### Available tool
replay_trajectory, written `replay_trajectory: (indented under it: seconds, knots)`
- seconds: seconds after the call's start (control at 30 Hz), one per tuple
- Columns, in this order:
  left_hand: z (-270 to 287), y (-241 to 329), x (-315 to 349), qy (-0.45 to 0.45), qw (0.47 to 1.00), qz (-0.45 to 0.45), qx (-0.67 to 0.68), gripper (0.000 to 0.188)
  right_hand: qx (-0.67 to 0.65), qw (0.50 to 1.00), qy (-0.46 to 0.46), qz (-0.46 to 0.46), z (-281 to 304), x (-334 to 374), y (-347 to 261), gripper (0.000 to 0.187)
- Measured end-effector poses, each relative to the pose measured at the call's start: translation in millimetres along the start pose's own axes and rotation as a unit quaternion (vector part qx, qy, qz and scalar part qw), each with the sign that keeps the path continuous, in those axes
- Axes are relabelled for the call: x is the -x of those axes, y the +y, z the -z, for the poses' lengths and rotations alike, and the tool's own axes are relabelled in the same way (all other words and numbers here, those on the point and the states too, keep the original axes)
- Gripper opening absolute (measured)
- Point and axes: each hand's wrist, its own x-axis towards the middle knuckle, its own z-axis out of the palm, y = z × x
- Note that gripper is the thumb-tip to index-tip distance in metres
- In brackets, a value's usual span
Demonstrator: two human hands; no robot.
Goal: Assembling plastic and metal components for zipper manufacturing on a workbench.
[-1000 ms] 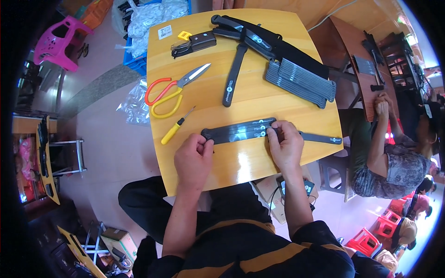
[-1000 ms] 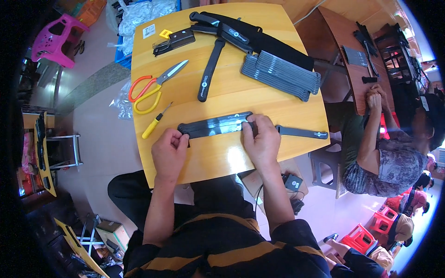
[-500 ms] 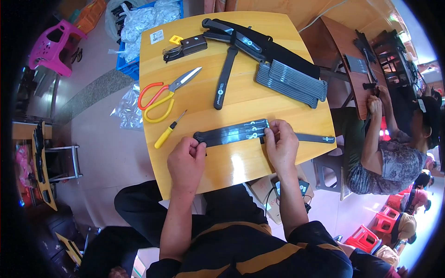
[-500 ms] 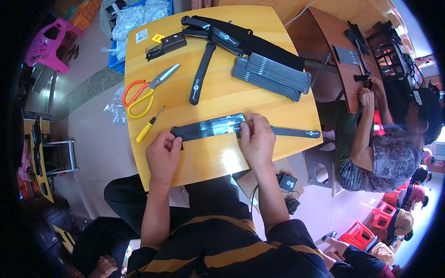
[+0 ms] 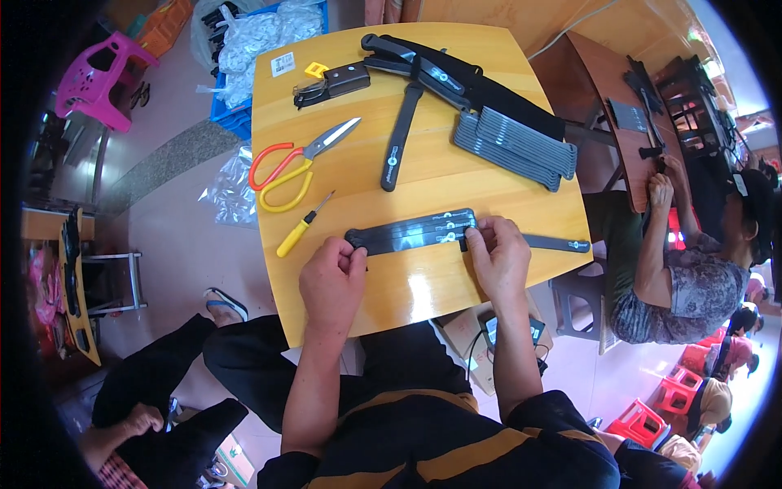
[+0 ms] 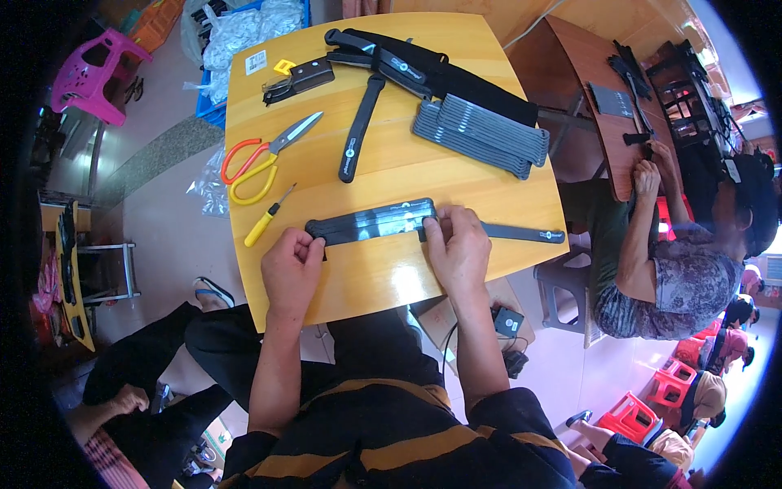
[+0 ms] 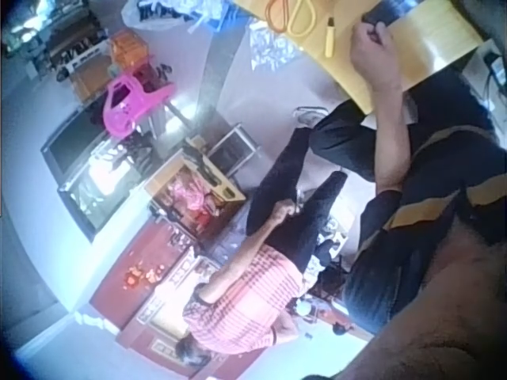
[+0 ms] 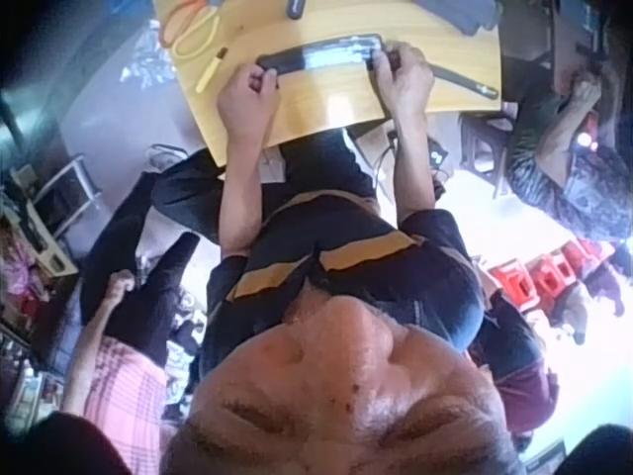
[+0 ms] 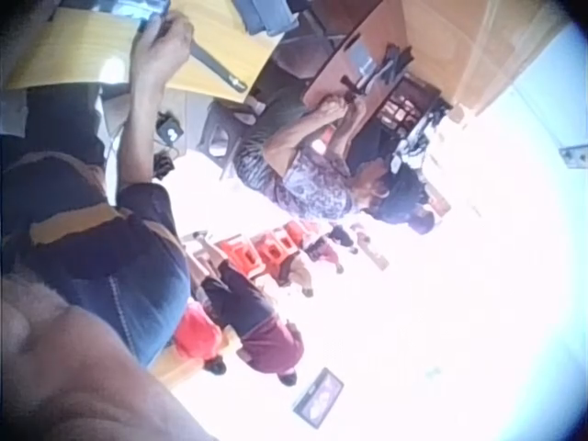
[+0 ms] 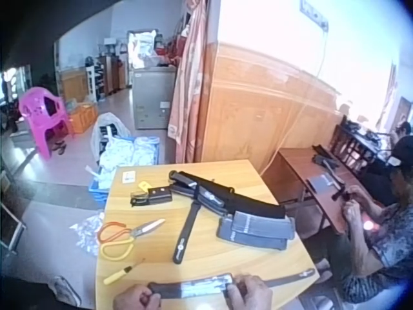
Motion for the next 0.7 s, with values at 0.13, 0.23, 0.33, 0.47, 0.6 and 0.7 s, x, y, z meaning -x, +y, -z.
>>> replay_trajectory:
  seconds: [0.13,0.23,0.33,0.47,0.6,0.7]
  knots:
    - [-0.3,0.5,0.2,0.002,1.0,-0.007,-0.003,0.021,0.001,1.0,0.007,0.0,-0.4,-0.5,1.1,0.017]
    - [0.6,1.6,0.5,-0.002,1.0,-0.005,-0.007,0.021,0.024,1.0,-0.01,-0.009,0.5,0.1,2.3,0.016]
    - [1.8,1.8,0.5,-0.003,1.0,-0.009,-0.012,0.021,0.019,1.0,-0.005,-0.006,0.5,0.6,-0.2,0.016]
    - [1.9,0.4,1.0,-0.005,1.0,-0.008,-0.013,0.022,0.038,0.999,-0.002,0.004,-0.8,1.5,1.4,0.017]
    - [2.3,-1.1,2.9,-0.003,1.0,-0.023,0.004,0.02,0.039,0.999,0.0,0.006,-0.9,1.2,2.0,0.017]
    - [5.0,10.0,10.8,0.002,0.999,-0.037,-0.001,0.017,0.004,1.0,-0.013,-0.013,2.6,-1.7,1.7,0.017]
